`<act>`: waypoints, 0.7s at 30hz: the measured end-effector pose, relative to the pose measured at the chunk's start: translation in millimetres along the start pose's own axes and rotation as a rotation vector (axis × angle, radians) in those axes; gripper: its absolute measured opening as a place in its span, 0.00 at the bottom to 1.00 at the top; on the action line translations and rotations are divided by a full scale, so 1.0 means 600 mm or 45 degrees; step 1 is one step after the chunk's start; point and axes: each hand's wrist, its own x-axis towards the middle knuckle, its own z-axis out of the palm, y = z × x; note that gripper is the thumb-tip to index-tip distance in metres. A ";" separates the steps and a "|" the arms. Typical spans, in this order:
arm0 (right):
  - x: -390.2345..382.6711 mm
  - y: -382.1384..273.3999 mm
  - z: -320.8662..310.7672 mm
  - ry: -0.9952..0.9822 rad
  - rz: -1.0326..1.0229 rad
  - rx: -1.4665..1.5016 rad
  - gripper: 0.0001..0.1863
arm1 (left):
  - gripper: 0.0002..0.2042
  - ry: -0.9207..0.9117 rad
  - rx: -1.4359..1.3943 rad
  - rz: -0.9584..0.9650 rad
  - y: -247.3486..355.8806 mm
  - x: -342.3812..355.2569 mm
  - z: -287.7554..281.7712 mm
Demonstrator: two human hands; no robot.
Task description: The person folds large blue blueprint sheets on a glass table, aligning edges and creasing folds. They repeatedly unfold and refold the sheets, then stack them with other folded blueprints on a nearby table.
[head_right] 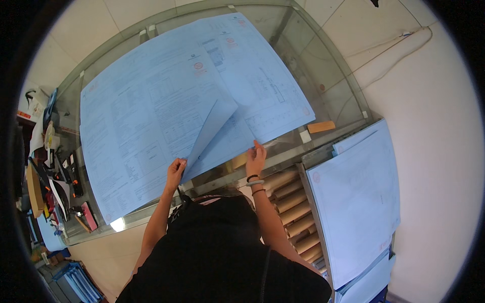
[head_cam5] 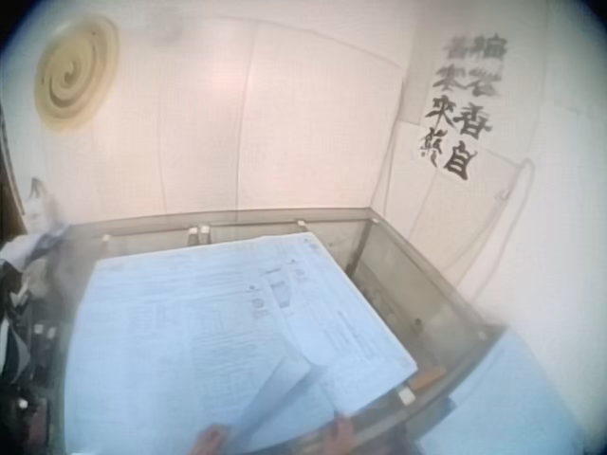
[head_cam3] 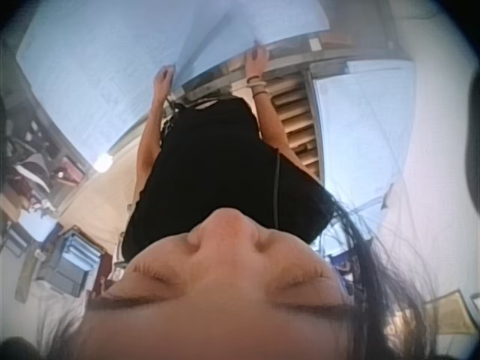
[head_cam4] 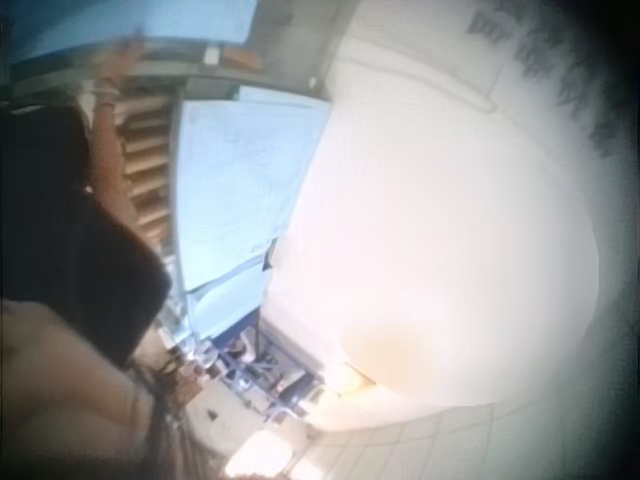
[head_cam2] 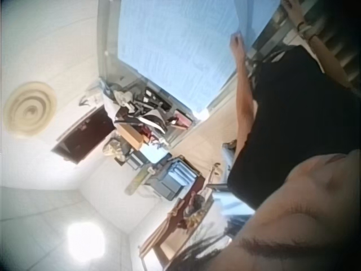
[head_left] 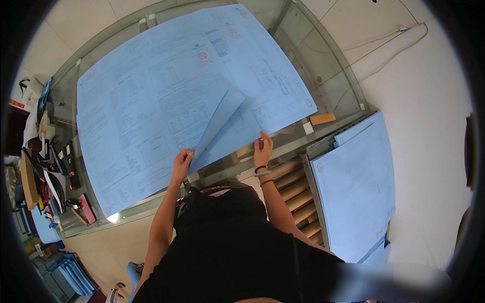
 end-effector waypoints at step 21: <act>0.002 0.042 -0.014 -0.002 -0.064 0.064 0.20 | 0.09 0.037 0.223 0.166 0.011 0.003 0.000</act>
